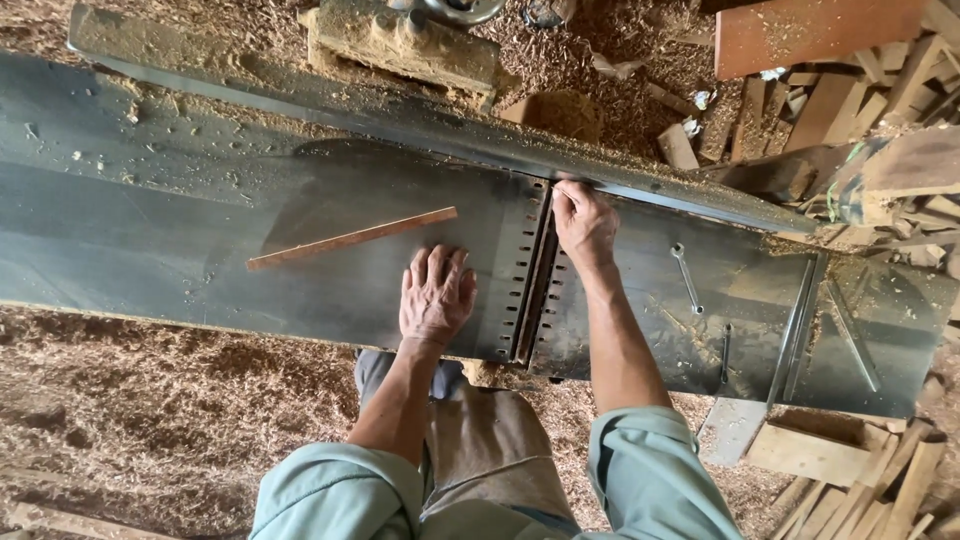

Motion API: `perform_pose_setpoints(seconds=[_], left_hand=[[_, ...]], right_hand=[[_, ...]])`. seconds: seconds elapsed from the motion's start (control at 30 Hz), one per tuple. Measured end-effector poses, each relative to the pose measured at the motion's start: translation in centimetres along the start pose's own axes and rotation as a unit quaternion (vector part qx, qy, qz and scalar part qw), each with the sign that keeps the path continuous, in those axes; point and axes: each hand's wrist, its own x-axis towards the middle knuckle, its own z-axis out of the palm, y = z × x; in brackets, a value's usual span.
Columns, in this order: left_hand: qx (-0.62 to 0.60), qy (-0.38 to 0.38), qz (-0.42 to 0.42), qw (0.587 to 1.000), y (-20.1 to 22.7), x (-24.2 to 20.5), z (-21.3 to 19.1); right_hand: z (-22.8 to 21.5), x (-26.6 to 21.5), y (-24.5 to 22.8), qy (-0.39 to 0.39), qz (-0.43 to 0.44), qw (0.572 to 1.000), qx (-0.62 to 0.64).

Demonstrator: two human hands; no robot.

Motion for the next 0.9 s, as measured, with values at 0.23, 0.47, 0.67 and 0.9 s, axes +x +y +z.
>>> perform_pose_setpoints(seconds=[0.23,0.47,0.67,0.9], left_hand=[[0.006,0.000,0.002,1.000,-0.1,-0.2,0.2],[0.003,0.001,0.003,1.000,0.0,0.0,0.1],[0.002,-0.005,0.007,1.000,0.1,0.6,-0.6],[0.002,-0.005,0.009,1.000,-0.1,-0.2,0.1]], right_hand=[[1.7,-0.9,0.8,0.031,-0.004,0.997,-0.076],[0.6,-0.4,0.6,-0.010,0.001,1.000,-0.023],[-0.7,0.4,-1.1,-0.021,-0.006,1.000,0.000],[-0.5,-0.4,0.2,-0.060,0.003,0.998,0.021]])
